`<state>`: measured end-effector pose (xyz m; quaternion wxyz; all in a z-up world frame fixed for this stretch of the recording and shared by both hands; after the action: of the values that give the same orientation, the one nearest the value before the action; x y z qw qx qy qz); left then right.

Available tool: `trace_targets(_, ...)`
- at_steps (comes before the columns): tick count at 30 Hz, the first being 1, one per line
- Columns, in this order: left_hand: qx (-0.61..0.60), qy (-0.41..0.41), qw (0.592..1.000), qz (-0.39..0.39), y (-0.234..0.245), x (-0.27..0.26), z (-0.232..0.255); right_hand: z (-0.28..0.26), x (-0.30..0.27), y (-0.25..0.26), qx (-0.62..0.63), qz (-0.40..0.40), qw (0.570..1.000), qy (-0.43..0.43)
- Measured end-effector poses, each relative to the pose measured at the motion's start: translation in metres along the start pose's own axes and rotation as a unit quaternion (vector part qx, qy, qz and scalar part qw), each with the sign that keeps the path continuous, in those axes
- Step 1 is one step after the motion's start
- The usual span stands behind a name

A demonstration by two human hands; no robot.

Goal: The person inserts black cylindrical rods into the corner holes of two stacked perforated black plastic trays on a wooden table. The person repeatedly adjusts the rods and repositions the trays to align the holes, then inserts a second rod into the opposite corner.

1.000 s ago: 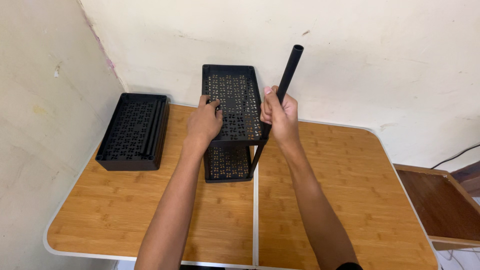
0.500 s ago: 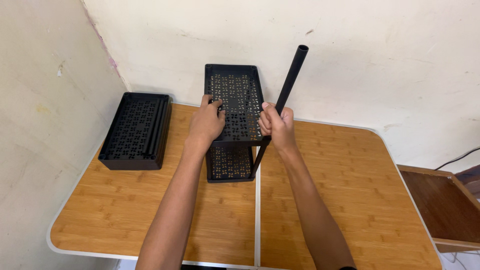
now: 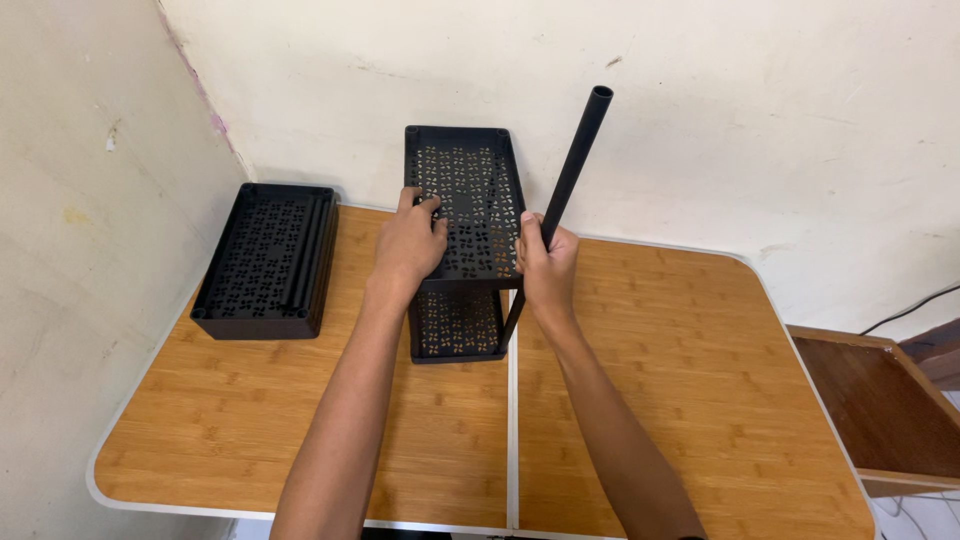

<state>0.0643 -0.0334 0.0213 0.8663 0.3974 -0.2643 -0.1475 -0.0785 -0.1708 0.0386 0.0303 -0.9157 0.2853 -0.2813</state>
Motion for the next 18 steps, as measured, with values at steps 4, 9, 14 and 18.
trace_targets(4,0.001,-0.004,1.000,0.006,0.002,-0.001,-0.001,0.004,-0.002,0.001,-0.011,0.011,0.999,-0.028)
trace_targets(9,0.000,-0.006,1.000,-0.002,0.000,0.000,0.000,0.008,0.011,0.003,0.083,-0.131,0.981,-0.115)
trace_targets(14,0.013,-0.011,1.000,0.000,0.002,0.001,0.002,0.002,0.014,0.002,0.065,-0.160,0.977,-0.123)
trace_targets(18,0.046,0.005,0.999,-0.010,-0.001,-0.002,0.001,-0.030,0.025,-0.007,0.041,-0.125,0.990,-0.043)
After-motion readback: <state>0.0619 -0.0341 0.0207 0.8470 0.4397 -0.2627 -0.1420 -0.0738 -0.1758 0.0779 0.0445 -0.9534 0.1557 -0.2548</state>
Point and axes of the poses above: each hand's wrist, its own x-axis towards the middle knuckle, its own y-axis out of the back of the hand, z = x × y, the point moved 7 cm from there along x, towards the middle knuckle, and after that the axes turned 5 degrees about x, right-handed, at the moved point
